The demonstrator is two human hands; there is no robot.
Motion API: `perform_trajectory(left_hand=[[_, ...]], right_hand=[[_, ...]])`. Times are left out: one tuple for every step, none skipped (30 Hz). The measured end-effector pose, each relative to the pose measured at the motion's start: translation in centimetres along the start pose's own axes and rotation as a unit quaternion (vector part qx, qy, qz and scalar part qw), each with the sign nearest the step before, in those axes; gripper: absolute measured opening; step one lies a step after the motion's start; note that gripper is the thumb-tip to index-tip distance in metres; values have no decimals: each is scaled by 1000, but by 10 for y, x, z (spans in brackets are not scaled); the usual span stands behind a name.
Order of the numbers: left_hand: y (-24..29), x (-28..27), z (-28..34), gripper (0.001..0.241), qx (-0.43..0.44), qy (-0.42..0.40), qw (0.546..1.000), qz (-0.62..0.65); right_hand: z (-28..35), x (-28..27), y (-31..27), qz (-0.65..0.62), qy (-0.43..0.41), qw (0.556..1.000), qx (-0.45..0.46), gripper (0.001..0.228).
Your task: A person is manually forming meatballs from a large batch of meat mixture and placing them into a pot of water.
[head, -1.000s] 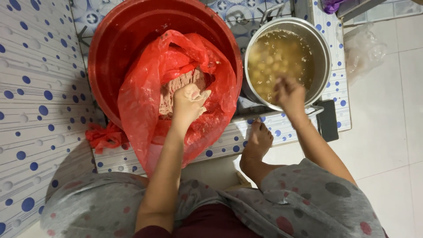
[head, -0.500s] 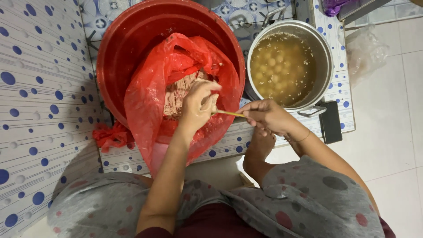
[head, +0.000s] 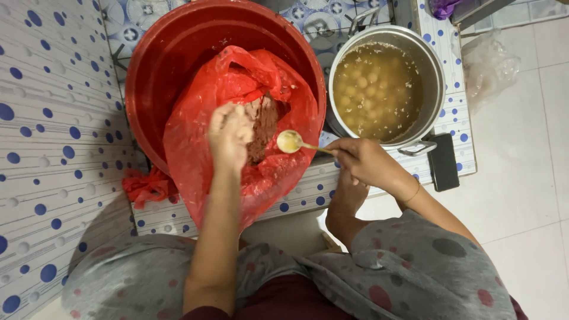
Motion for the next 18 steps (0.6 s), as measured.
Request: perform_trajectory(left_hand=[[-2,-13,-9,11,-4,1,1000,-4],[-4,-28,-16,13,-8,5,1000,-8],[1,-22,-11,13,-10,6,1000,-8],[6,-15,-6,19,-9,8,1000,-13],[12,-9,-1,24,-8,10,1000,-18],[8,-7,-2,24,-9,10,1000,-17],[3,-6,-3,30,-22,18,999,-40],[-1,-4,-4,38,-33,26,997,-63],[0,4,0,38,-33,25,997,-61],[1,11,6,38,-21,28,995,-98],[2,18,11,38,-10,30,990,-135],[9,27,15,38,-9,30,991,-134],[17,37,19,36,2,5,984,-177],[25,46,24,36,13,-20,975,-220],[22,43,22,36,13,-19,975,-219],[19,41,21,30,12,-40,977,-211],[16,39,19,29,11,-61,977,-204],[14,36,17,29,11,-60,977,-203]], right_hand=[[2,-2,-1,-11,23,1000,8,27],[4,-3,-1,-22,45,999,18,28],[4,-2,6,-22,44,999,20,28],[3,-3,13,-42,61,997,21,27],[3,-3,19,-61,78,995,22,26],[2,-2,20,-60,77,995,23,26],[2,-2,21,-73,88,993,17,26],[2,-2,22,-85,99,991,9,25],[2,-1,20,-83,99,992,9,25],[2,1,19,-84,101,991,6,26],[2,2,18,-84,104,991,3,26],[2,3,20,-83,104,991,3,26],[1,4,22,-87,104,991,4,26],[1,6,24,-92,103,990,5,26],[1,6,24,-91,102,991,5,26],[0,7,24,-89,102,991,4,26],[-1,7,24,-87,102,991,4,26],[-2,7,24,-86,102,991,4,26]])
Point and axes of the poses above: each hand's wrist, its own z-axis away from the middle knuckle, its own x-axis out of the palm, y = z × x, the point moved 3 cm from there along -z, towards the middle knuckle, and after that the axes turned 6 degrees about -x, right-handed, at the moved point
